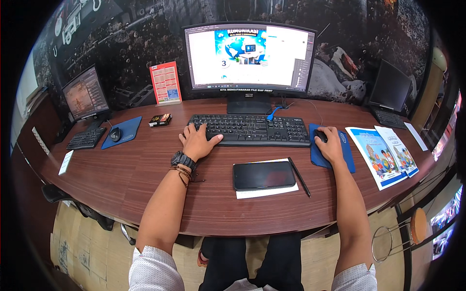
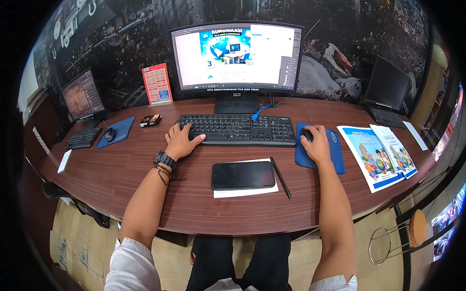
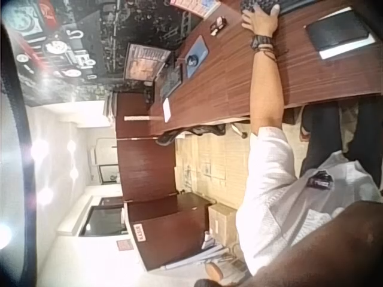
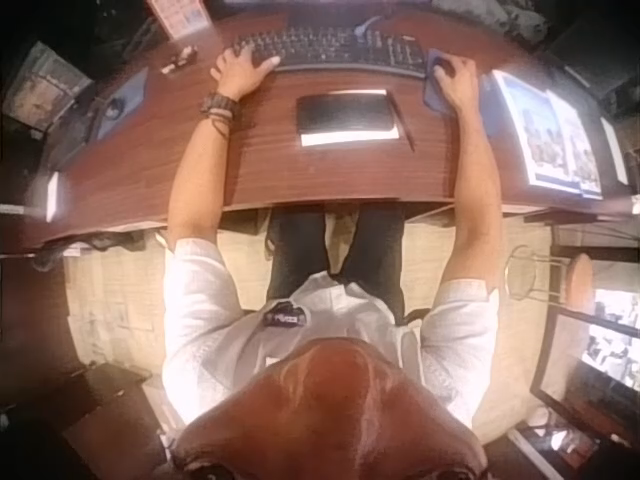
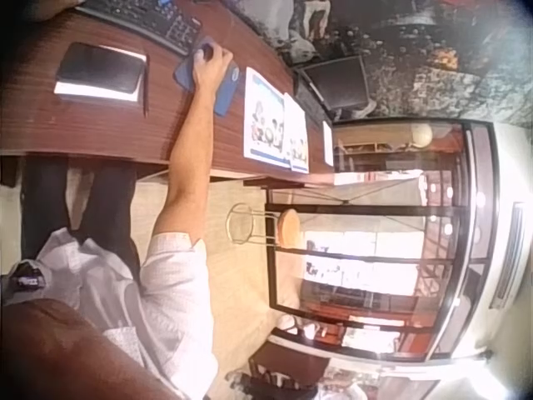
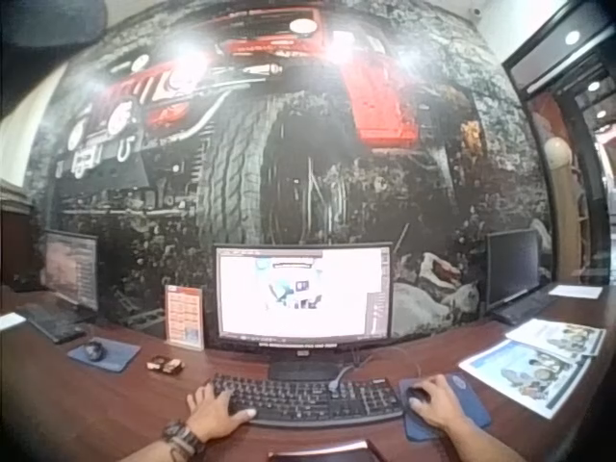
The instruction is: Design a digital poster or brochure using graphic design software on a computer.
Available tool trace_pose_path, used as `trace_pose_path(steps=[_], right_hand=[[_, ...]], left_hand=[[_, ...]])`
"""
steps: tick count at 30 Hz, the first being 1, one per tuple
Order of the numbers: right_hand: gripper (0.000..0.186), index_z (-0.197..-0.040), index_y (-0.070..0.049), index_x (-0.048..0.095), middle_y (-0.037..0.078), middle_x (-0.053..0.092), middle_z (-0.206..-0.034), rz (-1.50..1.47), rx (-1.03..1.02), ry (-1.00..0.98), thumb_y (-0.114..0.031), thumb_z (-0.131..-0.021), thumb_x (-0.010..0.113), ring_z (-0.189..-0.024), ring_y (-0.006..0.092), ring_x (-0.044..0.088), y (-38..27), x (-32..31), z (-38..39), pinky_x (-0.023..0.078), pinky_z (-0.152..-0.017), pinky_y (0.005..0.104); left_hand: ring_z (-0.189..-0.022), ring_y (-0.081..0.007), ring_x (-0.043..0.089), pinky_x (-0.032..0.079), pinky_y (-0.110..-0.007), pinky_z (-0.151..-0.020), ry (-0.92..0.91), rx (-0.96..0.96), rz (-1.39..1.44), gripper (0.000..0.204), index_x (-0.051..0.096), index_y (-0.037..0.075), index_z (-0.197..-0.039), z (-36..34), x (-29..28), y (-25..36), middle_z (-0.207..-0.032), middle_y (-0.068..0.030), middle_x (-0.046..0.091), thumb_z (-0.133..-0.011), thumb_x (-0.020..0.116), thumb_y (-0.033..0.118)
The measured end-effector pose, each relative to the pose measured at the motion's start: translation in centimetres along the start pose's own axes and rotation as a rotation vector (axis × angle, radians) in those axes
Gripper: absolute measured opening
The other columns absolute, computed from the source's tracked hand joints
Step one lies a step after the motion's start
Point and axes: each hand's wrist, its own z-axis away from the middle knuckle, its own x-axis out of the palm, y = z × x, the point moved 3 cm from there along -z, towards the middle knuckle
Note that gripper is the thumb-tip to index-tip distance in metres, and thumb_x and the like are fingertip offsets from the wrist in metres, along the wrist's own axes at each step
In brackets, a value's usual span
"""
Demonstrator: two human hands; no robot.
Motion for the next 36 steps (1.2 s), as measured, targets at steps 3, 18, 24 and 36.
trace_pose_path(steps=[3, 18, 24, 36], right_hand=[[0.036, -0.116, -0.008, 0.068, 0.017, 0.056, -0.122, 0.000, 0.003, 0.000, -0.021, -0.083, 0.070, -0.113, 0.0374, 0.059, -0.01, -0.14, 0.04, 0.048, -0.097, 0.0432], [0.036, -0.116, -0.007, 0.068, 0.018, 0.056, -0.123, 0.013, 0.017, -0.009, -0.021, -0.082, 0.069, -0.113, 0.0378, 0.059, -0.25, -0.32, 0.05, 0.048, -0.098, 0.0432], [0.037, -0.116, -0.007, 0.068, 0.018, 0.055, -0.124, 0.012, 0.023, -0.014, -0.021, -0.082, 0.069, -0.113, 0.0379, 0.059, -0.27, -0.31, 0.03, 0.048, -0.098, 0.0435], [0.037, -0.116, -0.006, 0.068, 0.019, 0.056, -0.123, 0.003, 0.004, -0.005, -0.020, -0.082, 0.069, -0.114, 0.0385, 0.059, 0.09, -0.07, -0.05, 0.048, -0.098, 0.0438]], left_hand=[[-0.144, -0.0469, 0.022, 0.013, -0.066, -0.113, -0.013, -0.002, 0.006, 0.091, 0.045, 0.002, -0.146, 0.08, -0.16, 0.26, -0.149, -0.0322, 0.032, -0.086, 0.057, 0.070], [-0.144, -0.0475, 0.021, 0.012, -0.067, -0.114, -0.011, 0.001, 0.008, 0.092, 0.045, 0.002, -0.146, 0.03, -0.09, 0.21, -0.151, -0.0329, 0.030, -0.086, 0.057, 0.070], [-0.144, -0.0480, 0.021, 0.012, -0.066, -0.114, -0.009, 0.004, 0.016, 0.092, 0.045, 0.002, -0.146, -0.07, 0.02, 0.01, -0.150, -0.0331, 0.030, -0.086, 0.058, 0.070], [-0.143, -0.0482, 0.021, 0.013, -0.067, -0.113, -0.001, 0.007, 0.012, 0.090, 0.045, 0.002, -0.146, -0.07, 0.04, 0.05, -0.150, -0.0330, 0.031, -0.086, 0.059, 0.069]])
